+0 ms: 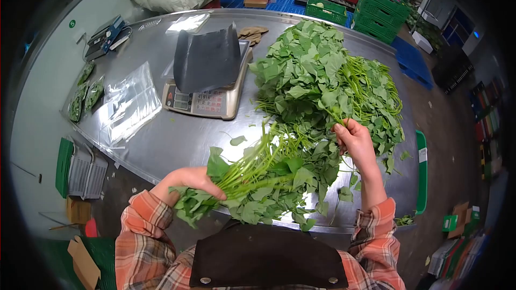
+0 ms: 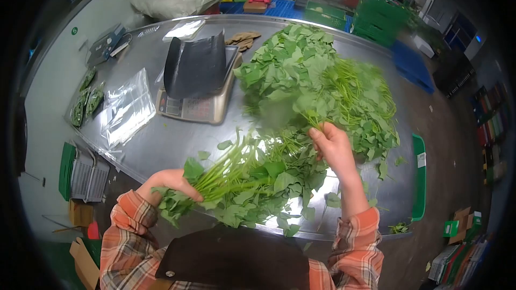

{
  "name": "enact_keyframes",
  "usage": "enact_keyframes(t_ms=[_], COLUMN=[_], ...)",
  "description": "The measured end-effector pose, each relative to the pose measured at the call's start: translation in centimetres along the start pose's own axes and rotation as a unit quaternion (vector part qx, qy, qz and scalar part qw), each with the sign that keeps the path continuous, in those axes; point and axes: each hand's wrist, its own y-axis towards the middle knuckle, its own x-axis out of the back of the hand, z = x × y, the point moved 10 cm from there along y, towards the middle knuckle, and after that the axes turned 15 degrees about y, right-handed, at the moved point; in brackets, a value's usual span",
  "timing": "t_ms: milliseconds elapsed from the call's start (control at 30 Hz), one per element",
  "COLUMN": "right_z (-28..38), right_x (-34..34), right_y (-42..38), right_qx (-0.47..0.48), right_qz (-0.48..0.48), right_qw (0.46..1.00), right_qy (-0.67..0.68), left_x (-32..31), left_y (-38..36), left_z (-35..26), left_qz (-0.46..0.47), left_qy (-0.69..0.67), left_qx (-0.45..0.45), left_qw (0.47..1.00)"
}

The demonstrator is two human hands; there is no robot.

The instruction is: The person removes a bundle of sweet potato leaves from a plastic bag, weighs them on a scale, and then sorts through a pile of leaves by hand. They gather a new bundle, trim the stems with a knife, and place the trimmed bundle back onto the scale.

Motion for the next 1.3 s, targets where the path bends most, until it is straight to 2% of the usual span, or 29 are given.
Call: enact_keyframes(t_ms=[67, 167, 233, 300, 333, 400, 433, 500, 533, 567, 633, 667, 700, 733, 767, 867, 933, 967, 1000, 1033, 1067, 1100, 1133, 1167, 1233, 1300], right_z=[2.4, 4.0, 2.6, 1.8, 1.3, 0.6, -3.3, -0.2, 0.8, 2.0, 5.2, 5.4, 6.7, 6.1, 5.2, 2.6, 3.5, 3.6, 4.4, 2.9, 0.8, -1.4, -1.3, -1.6, -0.8, -2.3], right_x=[-4.2, -12.4, -16.3, -17.4, -17.8, -15.0, -12.8, -7.7, -5.8, -5.6, -8.5, -9.9, -12.5, -14.0, -14.9, -14.7, -13.8, -13.1, -12.2, -10.5, -9.4, -9.0, -6.2, -3.2, -2.1, -3.4], right_y=[-2.0, -5.4, -6.5, -6.7, -6.6, -4.5, -3.2, -1.9, -1.5, -1.7, -2.6, -3.2, -4.3, -4.4, -4.4, -2.9, -2.5, -2.3, -2.2, -0.9, -0.5, -0.4, 0.2, 0.7, 1.2, -0.3], right_qx=[0.078, 0.240, 0.235, 0.287, 0.312, 0.306, -0.020, 0.058, 0.096, 0.111, 0.238, 0.304, 0.345, 0.328, 0.307, 0.276, 0.301, 0.309, 0.364, 0.245, 0.116, -0.018, 0.055, 0.078, 0.081, -0.027], right_qz=[0.030, 0.087, 0.117, 0.128, 0.136, 0.118, 0.084, -0.011, -0.040, -0.021, 0.074, 0.098, 0.141, 0.149, 0.158, 0.207, 0.223, 0.227, 0.185, 0.155, 0.118, 0.078, 0.013, -0.054, 0.021, 0.012], right_qw=[0.996, 0.961, 0.953, 0.933, 0.922, 0.945, 0.983, 0.965, 0.965, 0.977, 0.968, 0.937, 0.900, 0.880, 0.852, 0.846, 0.899, 0.914, 0.908, 0.955, 0.959, 0.921, 0.895, 0.857, 0.825, 0.911], right_qy=[-0.014, -0.104, -0.147, -0.175, -0.187, -0.008, 0.165, 0.255, 0.239, 0.182, 0.005, -0.142, -0.226, -0.311, -0.393, -0.407, -0.226, -0.132, -0.095, 0.070, 0.231, 0.382, 0.442, 0.507, 0.559, 0.411], left_x=[0.8, 0.7, 0.4, 0.0, 0.0, -0.1, -0.1, 0.1, -0.1, -0.2, -0.5, -0.8, -1.0, -1.0, -1.1, -1.2, -0.8, -0.7, -0.6, -0.5, -0.5, -0.5, -0.6, -0.7, -1.0, -0.9], left_y=[0.6, 2.1, 3.0, 3.4, 3.1, 2.0, 1.8, 1.6, 1.6, 1.8, 2.1, 2.1, 2.1, 2.1, 2.4, 2.6, 2.0, 1.9, 2.0, 2.0, 1.8, 1.7, 1.6, 1.6, 1.6, 1.3], left_z=[-1.0, -2.1, -2.0, -2.6, -2.4, -2.6, -2.4, -1.9, -1.6, -1.6, -1.8, -2.0, -2.9, -3.3, -3.4, -3.1, -2.9, -2.5, -1.9, -1.8, -1.6, -1.6, -1.4, -1.5, -1.8, -2.4], left_qz=[-0.070, -0.109, -0.098, -0.089, -0.086, -0.083, -0.082, -0.065, -0.054, -0.050, -0.038, -0.035, -0.032, -0.030, -0.029, -0.026, -0.029, -0.033, -0.037, -0.041, -0.037, -0.034, -0.030, -0.031, -0.029, -0.026], left_qy=[0.013, -0.008, 0.049, 0.108, 0.092, 0.061, 0.046, 0.079, 0.095, 0.102, 0.118, 0.146, 0.174, 0.202, 0.198, 0.188, 0.189, 0.146, 0.103, 0.060, 0.080, 0.100, 0.120, 0.090, 0.028, 0.007], left_qx=[0.021, -0.020, -0.023, -0.044, -0.021, 0.023, 0.044, 0.035, 0.030, 0.025, 0.016, 0.037, 0.058, 0.079, 0.061, 0.032, 0.040, 0.027, 0.014, 0.001, 0.007, 0.013, 0.019, -0.002, -0.043, -0.036], left_qw=[0.997, 0.994, 0.994, 0.989, 0.992, 0.994, 0.995, 0.994, 0.994, 0.993, 0.992, 0.988, 0.982, 0.976, 0.978, 0.981, 0.981, 0.988, 0.994, 0.997, 0.996, 0.994, 0.992, 0.996, 0.998, 0.999])
